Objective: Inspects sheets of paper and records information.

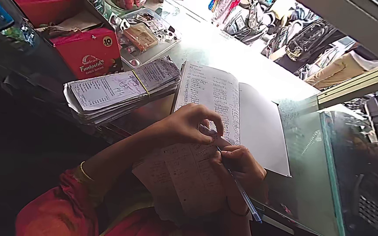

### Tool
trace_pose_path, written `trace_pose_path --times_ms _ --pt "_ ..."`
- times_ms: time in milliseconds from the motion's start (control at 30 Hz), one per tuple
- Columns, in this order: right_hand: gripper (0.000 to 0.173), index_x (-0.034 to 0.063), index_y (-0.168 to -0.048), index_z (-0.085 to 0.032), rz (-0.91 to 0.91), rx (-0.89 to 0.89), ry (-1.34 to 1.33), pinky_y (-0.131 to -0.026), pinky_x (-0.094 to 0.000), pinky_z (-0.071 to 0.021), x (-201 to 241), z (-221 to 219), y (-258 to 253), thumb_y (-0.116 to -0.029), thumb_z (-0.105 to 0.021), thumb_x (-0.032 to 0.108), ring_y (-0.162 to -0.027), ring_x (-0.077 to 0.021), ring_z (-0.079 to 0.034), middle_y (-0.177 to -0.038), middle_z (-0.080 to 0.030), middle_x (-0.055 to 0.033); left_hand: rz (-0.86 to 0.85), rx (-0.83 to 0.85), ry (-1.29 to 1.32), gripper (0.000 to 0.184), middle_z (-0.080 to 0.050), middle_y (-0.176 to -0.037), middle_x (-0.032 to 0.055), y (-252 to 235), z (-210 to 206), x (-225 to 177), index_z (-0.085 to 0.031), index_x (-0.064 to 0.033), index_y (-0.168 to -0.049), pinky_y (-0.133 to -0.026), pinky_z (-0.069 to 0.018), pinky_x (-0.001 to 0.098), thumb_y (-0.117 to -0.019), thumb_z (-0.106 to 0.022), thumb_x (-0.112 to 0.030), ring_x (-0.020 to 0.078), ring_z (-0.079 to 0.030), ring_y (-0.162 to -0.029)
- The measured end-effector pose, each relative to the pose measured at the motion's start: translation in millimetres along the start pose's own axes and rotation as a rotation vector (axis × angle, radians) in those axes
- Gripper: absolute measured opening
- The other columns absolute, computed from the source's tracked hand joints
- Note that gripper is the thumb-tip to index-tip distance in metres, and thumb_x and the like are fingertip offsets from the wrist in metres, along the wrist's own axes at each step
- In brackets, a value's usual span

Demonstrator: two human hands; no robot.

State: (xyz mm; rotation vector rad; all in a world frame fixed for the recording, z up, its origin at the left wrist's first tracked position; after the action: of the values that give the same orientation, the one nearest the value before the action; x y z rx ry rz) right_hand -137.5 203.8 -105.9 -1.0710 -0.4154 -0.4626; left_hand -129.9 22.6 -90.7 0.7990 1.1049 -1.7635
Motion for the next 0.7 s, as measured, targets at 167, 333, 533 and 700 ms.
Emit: trace_pose_path --times_ms 167,333,533,700 --pt "0.013 -0.0019 -0.073 -0.063 -0.001 0.000 0.018 -0.067 -0.0077 -0.0504 0.0 -0.3 0.4 -0.0764 -0.071 0.007 -0.075 0.0015 -0.064 -0.074 -0.067 -0.0068 0.003 0.002 0.006 0.019 -0.073 -0.083 -0.0011 -0.1 -0.5 -0.5 -0.075 -0.0075 -0.102 -0.057 -0.0484 0.0170 -0.0825 -0.075 -0.005 -0.0003 -0.062 -0.064" --pt "0.013 -0.0022 -0.074 -0.063 -0.010 -0.015 0.013 -0.067 -0.0076 -0.0509 0.5 -0.3 0.1 -0.0771 -0.071 0.007 -0.075 0.0022 -0.065 -0.075 -0.068 -0.0071 0.012 -0.001 0.014 0.019 -0.071 -0.078 -0.0025 -0.2 -1.2 -1.7 -0.074 -0.0075 -0.101 -0.053 -0.0461 0.0157 -0.0821 -0.075 -0.006 -0.0021 -0.058 -0.059" --pt "0.012 -0.0017 -0.075 -0.065 -0.027 -0.019 0.006 -0.068 -0.0080 -0.0519 -0.8 0.3 0.7 -0.0772 -0.071 0.007 -0.076 0.0023 -0.066 -0.076 -0.069 -0.0063 0.001 0.001 0.022 0.019 -0.073 -0.081 -0.0019 0.5 -1.3 -1.1 -0.074 -0.0066 -0.102 -0.055 -0.0484 0.0154 -0.0830 -0.074 -0.005 -0.0020 -0.061 -0.062" --pt "0.012 -0.0010 -0.074 -0.063 -0.020 -0.030 -0.017 -0.069 -0.0082 -0.0517 -0.5 1.3 0.0 -0.0771 -0.072 0.007 -0.077 0.0020 -0.066 -0.076 -0.069 -0.0058 -0.020 0.006 0.047 0.018 -0.073 -0.084 -0.0007 0.2 -0.9 -0.5 -0.074 -0.0057 -0.102 -0.058 -0.0507 0.0167 -0.0838 -0.074 -0.005 -0.0001 -0.063 -0.066"
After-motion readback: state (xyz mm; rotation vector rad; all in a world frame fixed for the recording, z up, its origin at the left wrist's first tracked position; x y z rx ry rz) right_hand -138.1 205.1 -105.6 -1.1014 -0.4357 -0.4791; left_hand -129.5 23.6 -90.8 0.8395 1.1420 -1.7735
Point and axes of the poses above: each hand's wrist, its own y-axis away from the middle knuckle, its own z-axis out of the back of the hand, x = y × z, the point moved 5 cm from there along -y, towards the middle knuckle
